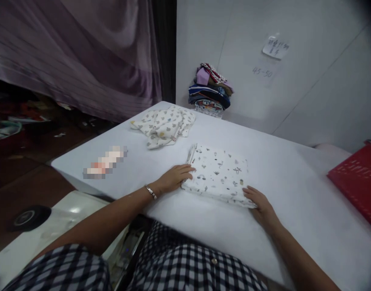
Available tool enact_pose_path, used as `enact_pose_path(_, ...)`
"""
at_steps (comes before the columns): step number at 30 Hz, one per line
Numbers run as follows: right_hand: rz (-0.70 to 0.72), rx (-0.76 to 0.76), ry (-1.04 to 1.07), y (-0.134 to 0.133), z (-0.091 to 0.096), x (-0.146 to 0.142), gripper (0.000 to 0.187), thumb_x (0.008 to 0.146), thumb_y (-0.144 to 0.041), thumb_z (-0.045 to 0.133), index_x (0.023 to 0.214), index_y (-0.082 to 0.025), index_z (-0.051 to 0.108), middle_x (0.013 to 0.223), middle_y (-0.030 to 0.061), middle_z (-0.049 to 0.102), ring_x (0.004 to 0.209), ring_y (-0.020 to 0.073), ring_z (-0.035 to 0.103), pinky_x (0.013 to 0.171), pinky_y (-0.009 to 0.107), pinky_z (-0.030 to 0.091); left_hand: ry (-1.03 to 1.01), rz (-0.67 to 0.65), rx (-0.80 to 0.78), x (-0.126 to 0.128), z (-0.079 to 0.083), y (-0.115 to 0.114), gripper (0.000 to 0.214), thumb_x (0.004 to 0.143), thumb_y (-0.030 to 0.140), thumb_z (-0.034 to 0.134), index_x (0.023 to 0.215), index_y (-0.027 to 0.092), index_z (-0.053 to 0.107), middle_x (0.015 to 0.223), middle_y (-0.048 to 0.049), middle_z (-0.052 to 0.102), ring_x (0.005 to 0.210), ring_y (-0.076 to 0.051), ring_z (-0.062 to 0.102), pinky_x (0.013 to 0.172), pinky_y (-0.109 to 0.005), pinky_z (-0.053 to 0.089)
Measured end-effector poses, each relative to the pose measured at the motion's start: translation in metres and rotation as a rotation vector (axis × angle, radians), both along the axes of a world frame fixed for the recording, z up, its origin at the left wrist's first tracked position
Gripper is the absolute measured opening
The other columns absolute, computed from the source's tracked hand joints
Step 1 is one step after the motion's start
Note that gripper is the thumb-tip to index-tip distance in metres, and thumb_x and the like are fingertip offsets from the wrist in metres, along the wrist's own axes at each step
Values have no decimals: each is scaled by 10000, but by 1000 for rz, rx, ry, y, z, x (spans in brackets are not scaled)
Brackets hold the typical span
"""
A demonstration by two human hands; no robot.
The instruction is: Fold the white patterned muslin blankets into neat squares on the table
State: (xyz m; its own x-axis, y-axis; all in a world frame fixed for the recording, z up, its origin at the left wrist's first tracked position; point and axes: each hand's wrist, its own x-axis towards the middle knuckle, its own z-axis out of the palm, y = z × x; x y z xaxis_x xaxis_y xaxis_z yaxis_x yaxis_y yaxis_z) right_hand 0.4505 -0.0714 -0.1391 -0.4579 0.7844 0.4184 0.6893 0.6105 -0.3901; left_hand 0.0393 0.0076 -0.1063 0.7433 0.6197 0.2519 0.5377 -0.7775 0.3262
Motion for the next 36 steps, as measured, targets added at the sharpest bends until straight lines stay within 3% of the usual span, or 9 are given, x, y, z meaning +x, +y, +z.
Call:
enact_pose_path(6,-11,-156,70,-13,28,-9,373,869,-246,420,1233,-270,495,1319,40,469,1289,234,318,1027,489,334,-188,62,-82,-12,6,-16,540,703,-10,390,1170,228,520,1328,-37,457,1275,-159,321,1037,-397,327)
enact_pose_path(10,-49,-122,97,-15,46,-33,359,874,-276,439,1227,-271,502,1283,49,500,1234,230,395,1006,463,364,-205,66,-49,-4,19,-31,492,695,61,471,1163,203,518,1270,-56,499,1227,-179,371,1021,-391,336)
enact_pose_path(14,-42,18,-158,-5,40,-49,317,844,-307,522,1151,-236,556,1190,79,553,1102,241,491,913,440,423,-89,102,17,10,24,-41,416,702,123,532,1110,204,544,1202,-59,532,1157,-207,424,978,-392,337)
enact_pose_path(17,-52,109,-272,0,28,-46,287,862,-286,488,1131,-218,565,1146,98,567,1048,244,511,859,433,437,-4,151,61,15,22,-43,329,739,124,514,1057,198,557,1134,-58,558,1107,-211,448,923,-384,348)
enact_pose_path(25,-31,231,-267,-9,18,-35,374,875,-174,421,1241,-207,492,1118,109,579,1001,233,523,802,387,450,104,186,181,20,19,-51,229,817,132,447,1018,190,539,1067,-46,588,1056,-191,459,923,-369,306)
enact_pose_path(31,0,187,-241,-12,11,-31,389,847,-218,457,1229,-264,511,1121,90,583,986,249,547,780,414,472,61,200,105,16,14,-61,247,832,158,438,1051,217,537,1098,-39,585,1072,-187,456,959,-367,284)
enact_pose_path(36,-80,-9,-168,-7,29,-42,430,843,-337,495,1268,-282,457,1239,71,509,1110,248,494,873,414,476,-62,245,36,24,32,-58,257,836,369,474,1027,219,560,1059,-52,600,1032,-202,491,970,-388,291)
